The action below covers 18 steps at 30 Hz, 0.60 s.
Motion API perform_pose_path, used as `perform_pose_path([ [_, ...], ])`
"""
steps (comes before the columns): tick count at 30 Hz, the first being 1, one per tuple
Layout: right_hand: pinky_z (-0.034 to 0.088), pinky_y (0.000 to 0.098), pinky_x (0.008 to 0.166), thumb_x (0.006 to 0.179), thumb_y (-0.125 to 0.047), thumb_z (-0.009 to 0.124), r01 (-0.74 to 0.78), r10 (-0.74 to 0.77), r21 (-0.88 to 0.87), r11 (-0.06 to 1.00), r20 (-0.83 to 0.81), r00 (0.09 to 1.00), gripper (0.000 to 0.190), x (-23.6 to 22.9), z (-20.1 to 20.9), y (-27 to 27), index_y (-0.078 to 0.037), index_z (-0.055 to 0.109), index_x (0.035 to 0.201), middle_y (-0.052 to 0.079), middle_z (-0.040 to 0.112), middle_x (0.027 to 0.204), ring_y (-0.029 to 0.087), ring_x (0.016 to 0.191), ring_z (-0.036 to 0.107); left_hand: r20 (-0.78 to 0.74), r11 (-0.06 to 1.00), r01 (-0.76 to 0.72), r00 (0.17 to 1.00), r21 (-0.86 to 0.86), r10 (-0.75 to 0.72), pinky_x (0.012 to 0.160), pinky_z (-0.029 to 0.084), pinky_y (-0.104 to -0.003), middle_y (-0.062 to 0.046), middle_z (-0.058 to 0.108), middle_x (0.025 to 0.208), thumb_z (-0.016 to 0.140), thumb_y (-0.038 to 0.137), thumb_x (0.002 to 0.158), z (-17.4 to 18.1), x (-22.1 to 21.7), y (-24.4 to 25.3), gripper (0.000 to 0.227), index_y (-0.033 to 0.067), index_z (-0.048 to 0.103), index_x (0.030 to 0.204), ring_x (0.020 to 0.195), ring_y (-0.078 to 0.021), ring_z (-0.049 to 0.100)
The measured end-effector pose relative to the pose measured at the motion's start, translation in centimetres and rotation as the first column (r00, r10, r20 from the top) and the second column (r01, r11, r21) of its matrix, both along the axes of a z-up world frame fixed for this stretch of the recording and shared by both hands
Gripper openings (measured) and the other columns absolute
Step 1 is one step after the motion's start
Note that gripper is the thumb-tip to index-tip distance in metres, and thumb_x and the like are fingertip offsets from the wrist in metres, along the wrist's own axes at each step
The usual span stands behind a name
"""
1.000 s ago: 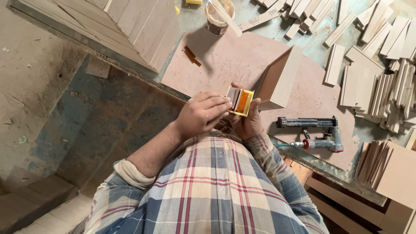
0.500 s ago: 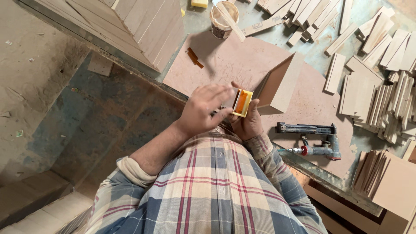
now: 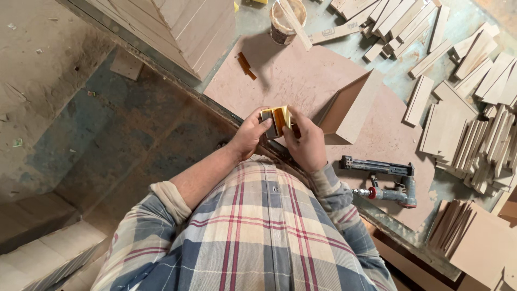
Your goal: The person assembles a small wooden box by applying glue to thin wooden strips and attaching them to a larger wooden panel. They use a nail gun to secure the pieces together and reload the nail gun with nails from a small container.
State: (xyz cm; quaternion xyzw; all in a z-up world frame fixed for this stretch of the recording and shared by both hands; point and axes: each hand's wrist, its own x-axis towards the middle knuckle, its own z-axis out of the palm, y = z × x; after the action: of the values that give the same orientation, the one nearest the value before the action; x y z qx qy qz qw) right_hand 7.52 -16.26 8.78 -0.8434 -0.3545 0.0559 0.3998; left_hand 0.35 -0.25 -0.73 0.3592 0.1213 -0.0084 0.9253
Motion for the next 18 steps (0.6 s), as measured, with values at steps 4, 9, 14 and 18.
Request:
perform_pose_path([
  [4, 0.060, 0.0393, 0.074, 0.088, -0.005, 0.067, 0.046, -0.030, -0.127, 0.991, 0.118, 0.992, 0.055, 0.0, 0.4, -0.1, -0.005, 0.058, 0.142, 0.019, 0.072, 0.099, 0.032, 0.084, 0.073, 0.060, 0.992, -0.039, 0.998, 0.124, 0.031, 0.092, 0.060, -0.031, -0.008, 0.065, 0.118, 0.058, 0.007, 0.104, -0.5, 0.7, -1.3, 0.032, 0.0044, 0.050, 0.135, 0.106, -0.0132, 0.066],
  [9, 0.060, 0.0392, 0.074, 0.089, -0.006, 0.067, 0.058, -0.039, -0.075, 0.995, 0.236, 0.971, 0.050, 0.3, -0.3, -0.5, -0.005, 0.059, 0.138, 0.017, 0.073, 0.103, 0.031, 0.085, 0.074, 0.078, 0.970, -0.071, 0.996, 0.232, 0.054, 0.089, 0.059, -0.031, -0.006, 0.065, 0.117, 0.061, 0.006, 0.103, -1.7, 1.0, -2.6, 0.033, 0.0024, 0.050, 0.134, 0.105, -0.0114, 0.064],
  [14, 0.058, 0.0395, 0.068, 0.088, -0.015, 0.078, 0.115, -0.100, -0.172, 0.978, 0.098, 0.990, 0.043, 1.3, -0.1, -0.7, -0.009, 0.066, 0.129, 0.014, 0.073, 0.087, 0.031, 0.077, 0.073, 0.118, 0.936, -0.099, 0.991, 0.338, 0.063, 0.091, 0.057, -0.029, -0.006, 0.064, 0.117, 0.063, 0.008, 0.104, -2.0, 1.5, -2.8, 0.038, 0.0030, 0.049, 0.140, 0.106, -0.0116, 0.063],
  [18, 0.059, 0.0374, 0.070, 0.089, -0.013, 0.079, 0.080, -0.076, -0.087, 0.993, 0.057, 0.995, 0.041, 1.4, 0.3, -0.8, -0.007, 0.065, 0.127, 0.014, 0.074, 0.095, 0.028, 0.082, 0.075, 0.118, 0.961, -0.108, 0.990, 0.254, 0.080, 0.091, 0.058, -0.029, -0.006, 0.065, 0.118, 0.064, 0.013, 0.103, -1.6, 1.3, -3.1, 0.041, 0.0044, 0.048, 0.140, 0.105, -0.0120, 0.065],
])
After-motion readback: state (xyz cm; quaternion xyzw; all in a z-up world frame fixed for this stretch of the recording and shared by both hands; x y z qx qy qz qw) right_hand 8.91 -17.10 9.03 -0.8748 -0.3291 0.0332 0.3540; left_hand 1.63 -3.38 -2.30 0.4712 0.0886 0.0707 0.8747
